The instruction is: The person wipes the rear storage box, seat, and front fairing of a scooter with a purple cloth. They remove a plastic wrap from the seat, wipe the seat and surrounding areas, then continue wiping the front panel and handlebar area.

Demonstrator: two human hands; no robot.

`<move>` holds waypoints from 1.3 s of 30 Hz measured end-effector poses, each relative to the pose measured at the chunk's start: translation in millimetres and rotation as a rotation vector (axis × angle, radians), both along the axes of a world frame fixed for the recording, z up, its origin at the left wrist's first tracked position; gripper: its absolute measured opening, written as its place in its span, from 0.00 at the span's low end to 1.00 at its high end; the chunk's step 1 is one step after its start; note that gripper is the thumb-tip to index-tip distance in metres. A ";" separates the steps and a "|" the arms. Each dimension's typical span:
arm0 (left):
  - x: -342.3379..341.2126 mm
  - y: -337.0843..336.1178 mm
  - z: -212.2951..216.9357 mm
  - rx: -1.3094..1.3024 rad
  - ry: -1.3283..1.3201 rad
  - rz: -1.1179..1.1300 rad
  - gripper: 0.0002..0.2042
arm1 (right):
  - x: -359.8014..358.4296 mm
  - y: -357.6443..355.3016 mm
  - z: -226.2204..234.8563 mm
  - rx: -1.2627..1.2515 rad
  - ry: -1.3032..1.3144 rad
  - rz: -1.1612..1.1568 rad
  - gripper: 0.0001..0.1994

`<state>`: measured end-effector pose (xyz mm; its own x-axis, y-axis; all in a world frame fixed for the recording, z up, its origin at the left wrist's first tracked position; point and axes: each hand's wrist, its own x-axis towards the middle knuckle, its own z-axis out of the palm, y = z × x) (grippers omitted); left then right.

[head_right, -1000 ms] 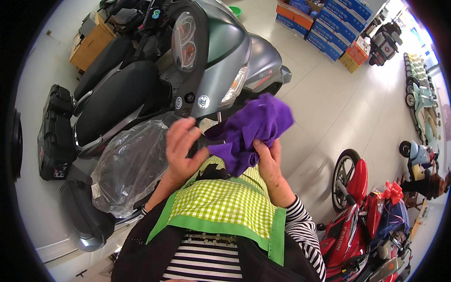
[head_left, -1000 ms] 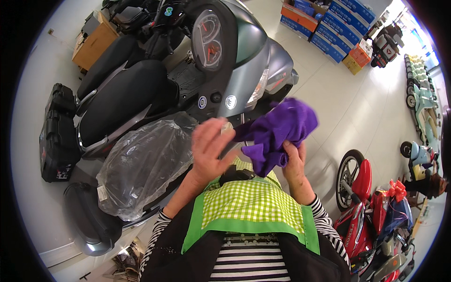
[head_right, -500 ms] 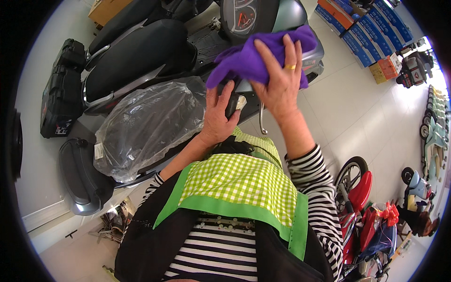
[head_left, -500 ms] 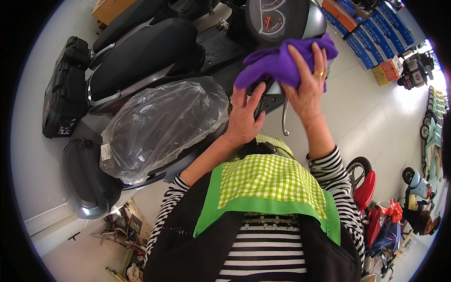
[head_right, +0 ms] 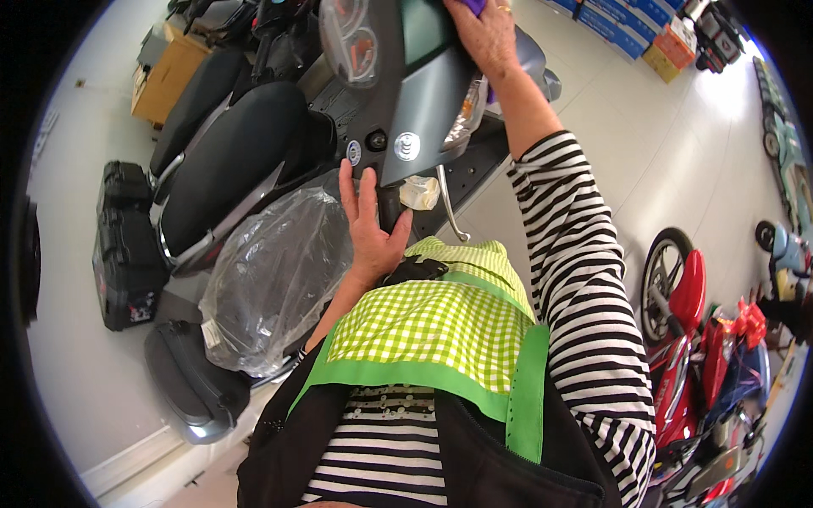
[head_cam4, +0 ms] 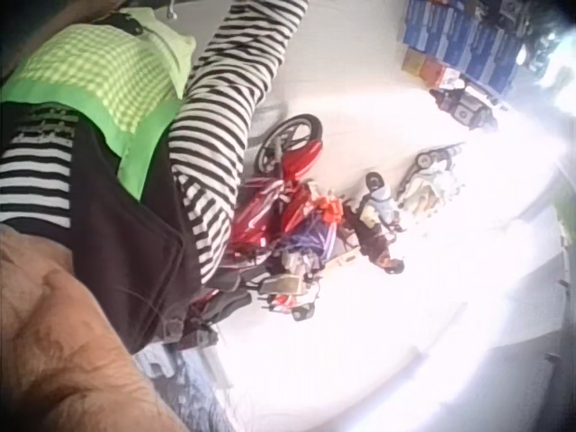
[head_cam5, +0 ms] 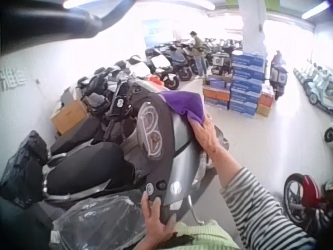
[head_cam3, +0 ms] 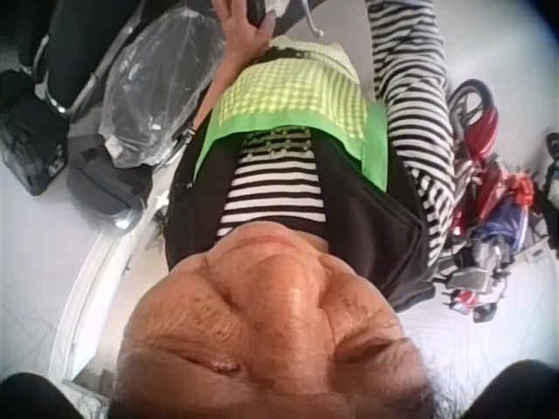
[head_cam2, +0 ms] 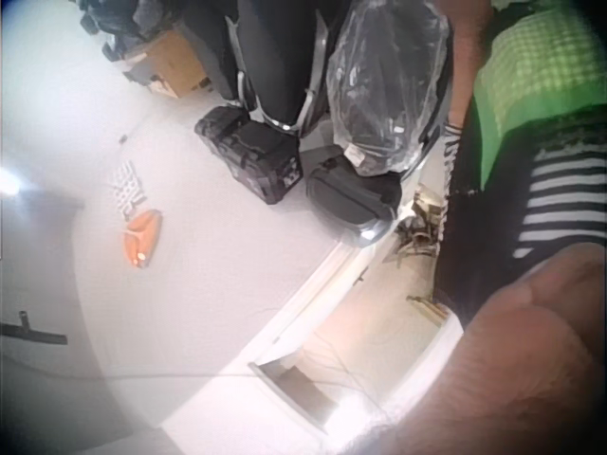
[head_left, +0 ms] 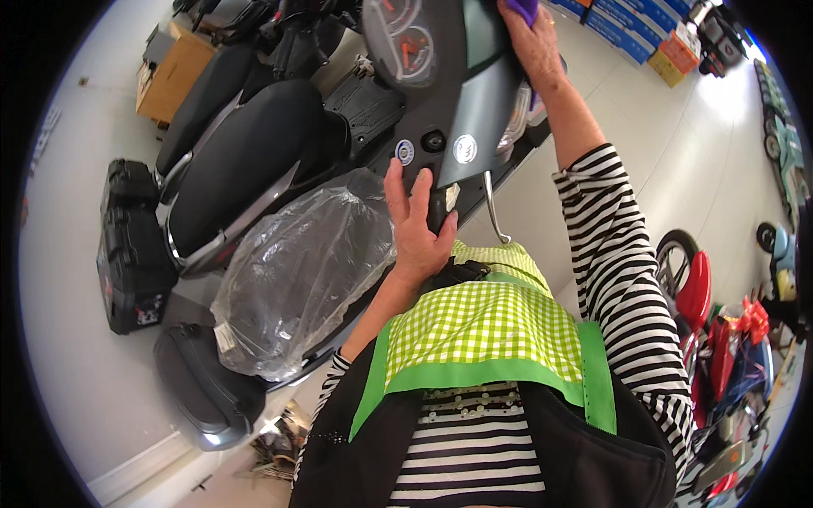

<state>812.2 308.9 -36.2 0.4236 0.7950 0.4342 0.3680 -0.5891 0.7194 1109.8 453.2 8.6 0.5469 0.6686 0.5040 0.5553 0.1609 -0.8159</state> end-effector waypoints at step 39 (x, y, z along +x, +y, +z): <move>-67.4 -47.9 -41.4 -0.710 -0.360 0.429 0.22 | -83.0 -259.0 -121.3 -0.255 0.969 0.953 0.20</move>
